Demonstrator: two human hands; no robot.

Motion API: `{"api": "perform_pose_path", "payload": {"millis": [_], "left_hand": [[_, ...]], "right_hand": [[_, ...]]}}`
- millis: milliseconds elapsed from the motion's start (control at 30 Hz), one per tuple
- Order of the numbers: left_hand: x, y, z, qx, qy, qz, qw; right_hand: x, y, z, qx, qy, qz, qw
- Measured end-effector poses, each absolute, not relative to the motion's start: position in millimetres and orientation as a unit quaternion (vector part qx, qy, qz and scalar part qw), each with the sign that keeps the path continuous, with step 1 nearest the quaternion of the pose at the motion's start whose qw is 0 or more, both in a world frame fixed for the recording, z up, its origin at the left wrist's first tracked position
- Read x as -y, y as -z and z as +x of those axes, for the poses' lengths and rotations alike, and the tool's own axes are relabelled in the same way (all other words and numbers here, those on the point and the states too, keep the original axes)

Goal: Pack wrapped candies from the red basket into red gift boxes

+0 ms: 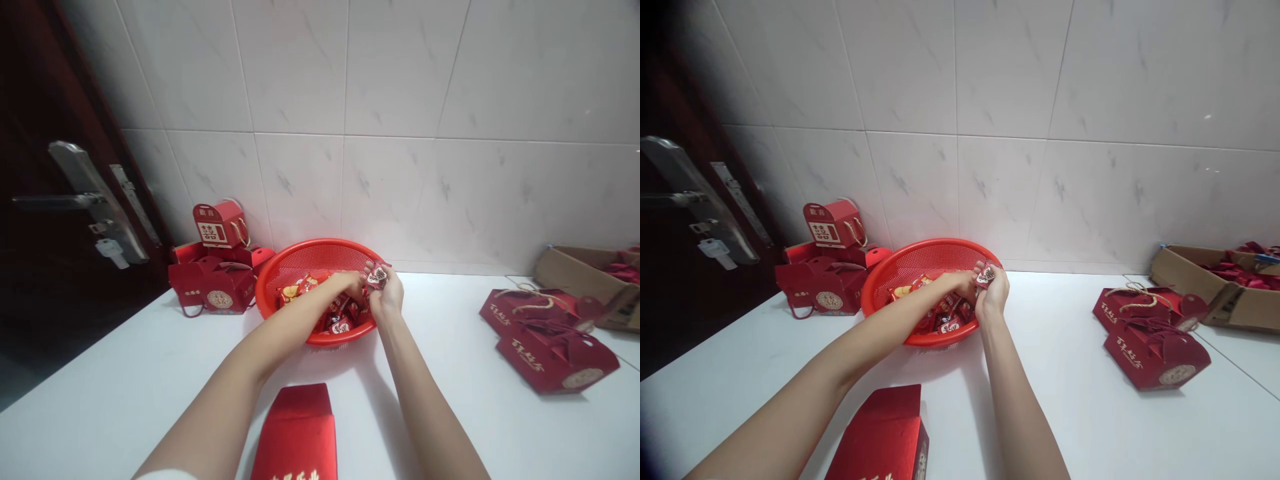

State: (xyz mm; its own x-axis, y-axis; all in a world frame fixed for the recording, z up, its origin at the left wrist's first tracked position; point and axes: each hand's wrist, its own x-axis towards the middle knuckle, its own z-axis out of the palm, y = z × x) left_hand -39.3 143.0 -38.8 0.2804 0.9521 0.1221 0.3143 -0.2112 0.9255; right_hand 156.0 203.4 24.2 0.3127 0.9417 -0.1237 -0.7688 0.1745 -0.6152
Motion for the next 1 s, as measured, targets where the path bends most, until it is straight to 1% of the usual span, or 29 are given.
{"api": "perform_pose_path", "payload": {"millis": [100,300,400,733,1000], "left_hand": [[-160.2,30.9,-33.9,-0.458,-0.387,0.670,0.437],[-257.6,-29.4,7.6,-0.463,-0.359,0.698,0.412],[-282.1,-46.8,8.9,-0.464,-0.353,0.702,0.408],[-292.4,-58.8,3.8,-0.440,-0.332,0.726,0.410],[-284.0,-64.1,7.2,-0.425,-0.285,0.792,0.333]], "right_hand": [[-202.7,-24.4,155.2,0.149,-0.565,-0.300,0.754],[-202.1,-24.5,153.0,0.165,-0.564,-0.299,0.752],[-202.7,-24.4,152.1,0.162,-0.562,-0.300,0.754],[-203.9,-24.4,149.0,0.167,-0.549,-0.287,0.767],[-206.4,-22.3,148.9,0.172,-0.562,-0.288,0.756]]}}
